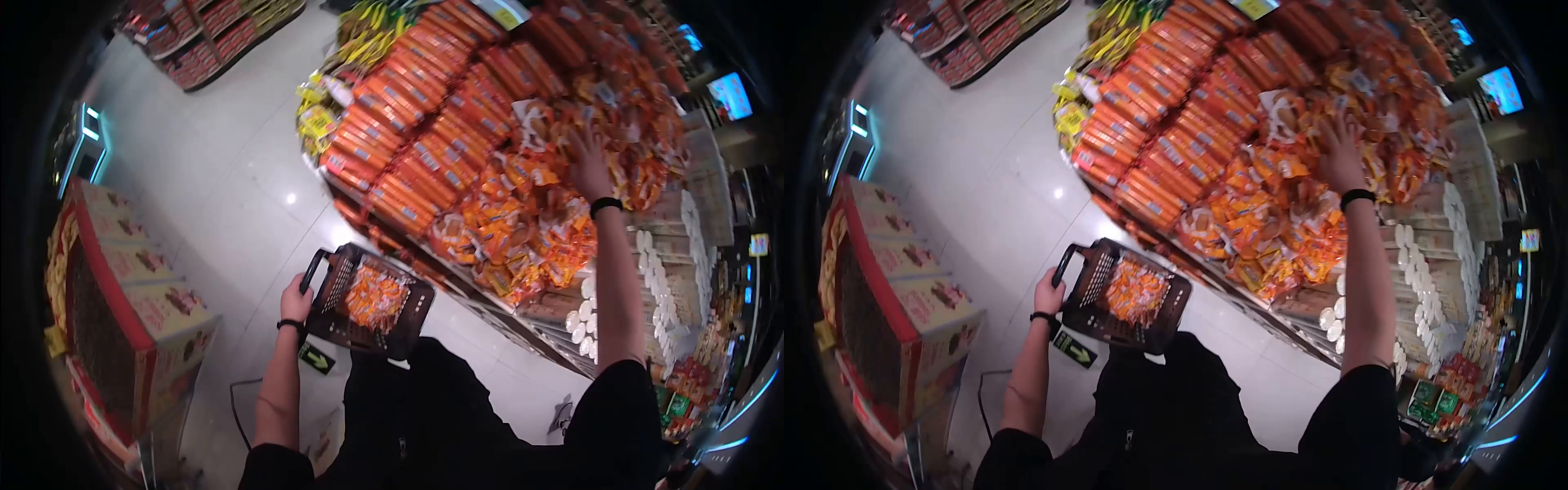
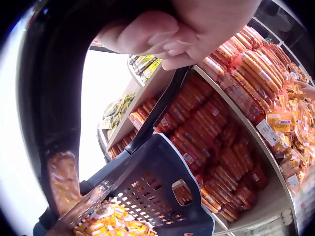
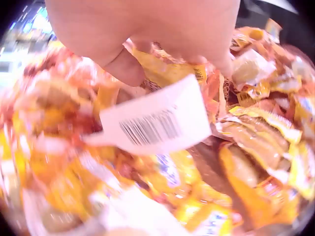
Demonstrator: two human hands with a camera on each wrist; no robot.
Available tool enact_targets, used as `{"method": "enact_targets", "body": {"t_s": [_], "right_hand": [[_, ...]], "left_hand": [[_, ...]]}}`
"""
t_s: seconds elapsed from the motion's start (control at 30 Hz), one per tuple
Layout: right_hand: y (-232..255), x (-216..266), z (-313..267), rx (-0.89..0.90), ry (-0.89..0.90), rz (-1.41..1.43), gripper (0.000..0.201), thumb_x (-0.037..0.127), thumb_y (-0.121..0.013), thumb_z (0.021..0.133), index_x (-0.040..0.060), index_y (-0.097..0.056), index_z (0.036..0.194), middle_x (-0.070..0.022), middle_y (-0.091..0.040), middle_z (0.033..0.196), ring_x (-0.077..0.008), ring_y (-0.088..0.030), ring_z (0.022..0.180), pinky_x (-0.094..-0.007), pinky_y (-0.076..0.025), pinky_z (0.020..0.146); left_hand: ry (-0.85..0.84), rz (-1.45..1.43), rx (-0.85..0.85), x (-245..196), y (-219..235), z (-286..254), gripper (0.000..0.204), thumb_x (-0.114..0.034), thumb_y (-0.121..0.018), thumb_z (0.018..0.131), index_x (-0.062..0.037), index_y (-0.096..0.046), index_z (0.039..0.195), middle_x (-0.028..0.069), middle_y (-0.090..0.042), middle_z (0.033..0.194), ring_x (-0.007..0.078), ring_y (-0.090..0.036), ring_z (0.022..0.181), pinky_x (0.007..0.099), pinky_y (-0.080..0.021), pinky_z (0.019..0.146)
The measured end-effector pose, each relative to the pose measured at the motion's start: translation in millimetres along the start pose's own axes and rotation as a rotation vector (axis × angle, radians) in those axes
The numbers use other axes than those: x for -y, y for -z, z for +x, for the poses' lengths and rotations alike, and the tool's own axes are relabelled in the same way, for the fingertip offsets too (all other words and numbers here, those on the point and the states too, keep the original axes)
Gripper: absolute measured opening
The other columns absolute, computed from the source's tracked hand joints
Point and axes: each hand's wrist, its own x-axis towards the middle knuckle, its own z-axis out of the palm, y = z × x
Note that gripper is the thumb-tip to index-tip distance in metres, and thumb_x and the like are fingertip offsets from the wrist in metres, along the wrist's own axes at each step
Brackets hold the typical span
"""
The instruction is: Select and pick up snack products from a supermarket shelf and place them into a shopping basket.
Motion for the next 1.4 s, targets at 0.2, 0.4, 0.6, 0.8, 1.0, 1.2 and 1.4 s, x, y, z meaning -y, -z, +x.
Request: {"method": "enact_targets", "body": {"t_s": [0.2,0.4,0.6,0.8,1.0,1.2,1.4], "right_hand": [[32.5,20.9,-11.4,-0.148,0.143,0.093,0.070,0.009,-0.067,0.107,0.0227,-0.043,0.172,-0.0195,-0.035,0.179,-0.0444,-0.032,0.165,-0.0608,-0.036,0.128],[43.2,267.8,-158.9,0.127,0.196,0.753,0.035,-0.007,-0.066,0.092,0.0007,-0.070,0.126,-0.0220,-0.073,0.130,-0.0438,-0.067,0.125,-0.0484,-0.054,0.106],[-238.5,483.3,-332.4,1.006,0.254,1.091,0.057,0.013,-0.076,0.095,0.0072,-0.061,0.149,-0.0244,-0.061,0.150,-0.0431,-0.065,0.130,-0.0485,-0.057,0.110],[-496.1,634.0,-393.2,1.131,0.391,0.417,0.103,0.032,-0.088,0.089,0.0208,-0.033,0.175,-0.0229,-0.038,0.173,-0.0455,-0.047,0.155,-0.0548,-0.047,0.124],[-676.5,695.4,-454.8,1.186,0.417,0.279,0.114,0.018,-0.086,0.088,0.0434,-0.019,0.177,-0.0160,-0.011,0.186,-0.0450,-0.021,0.169,-0.0749,-0.029,0.130],[-726.3,688.5,-528.6,1.014,0.501,0.491,0.056,0.009,-0.074,0.092,0.0177,-0.062,0.146,-0.0202,-0.038,0.171,-0.0436,-0.045,0.157,-0.0715,-0.039,0.124],[-642.7,642.7,-486.6,1.102,0.046,0.716,0.021,0.007,-0.061,0.100,0.0083,-0.070,0.119,-0.0246,-0.078,0.108,-0.0454,-0.076,0.108,-0.0583,-0.061,0.092]], "left_hand": [[0.159,0.038,0.065,-27.4,13.6,1.0,0.042,-0.014,-0.068,0.094,-0.0136,-0.070,0.136,0.0225,-0.078,0.098,0.0430,-0.077,0.093,0.0491,-0.062,0.085],[0.168,0.027,0.055,-31.3,14.9,-0.4,0.042,-0.016,-0.070,0.093,-0.0123,-0.072,0.135,0.0230,-0.079,0.104,0.0438,-0.077,0.098,0.0491,-0.062,0.090],[0.223,-0.120,0.043,-30.1,10.9,-1.7,0.035,-0.011,-0.073,0.093,-0.0063,-0.075,0.128,0.0216,-0.079,0.101,0.0383,-0.079,0.092,0.0412,-0.062,0.086],[0.111,-0.037,-0.030,-33.4,5.4,1.6,0.032,0.006,-0.071,0.093,0.0025,-0.076,0.124,0.0127,-0.080,0.098,0.0185,-0.076,0.083,0.0322,-0.060,0.080],[0.050,0.122,0.036,-32.8,8.3,-2.0,0.040,0.001,-0.079,0.085,0.0037,-0.078,0.124,0.0157,-0.084,0.103,0.0263,-0.082,0.078,0.0330,-0.063,0.070],[0.109,0.147,0.037,-40.1,-6.9,-10.1,0.037,-0.004,-0.080,0.082,0.0053,-0.078,0.118,0.0163,-0.084,0.099,0.0259,-0.080,0.073,0.0328,-0.061,0.068],[0.090,0.048,-0.070,-41.5,-14.5,-13.6,0.030,0.005,-0.073,0.090,0.0047,-0.076,0.120,0.0083,-0.078,0.093,0.0126,-0.072,0.080,0.0276,-0.056,0.075]]}}
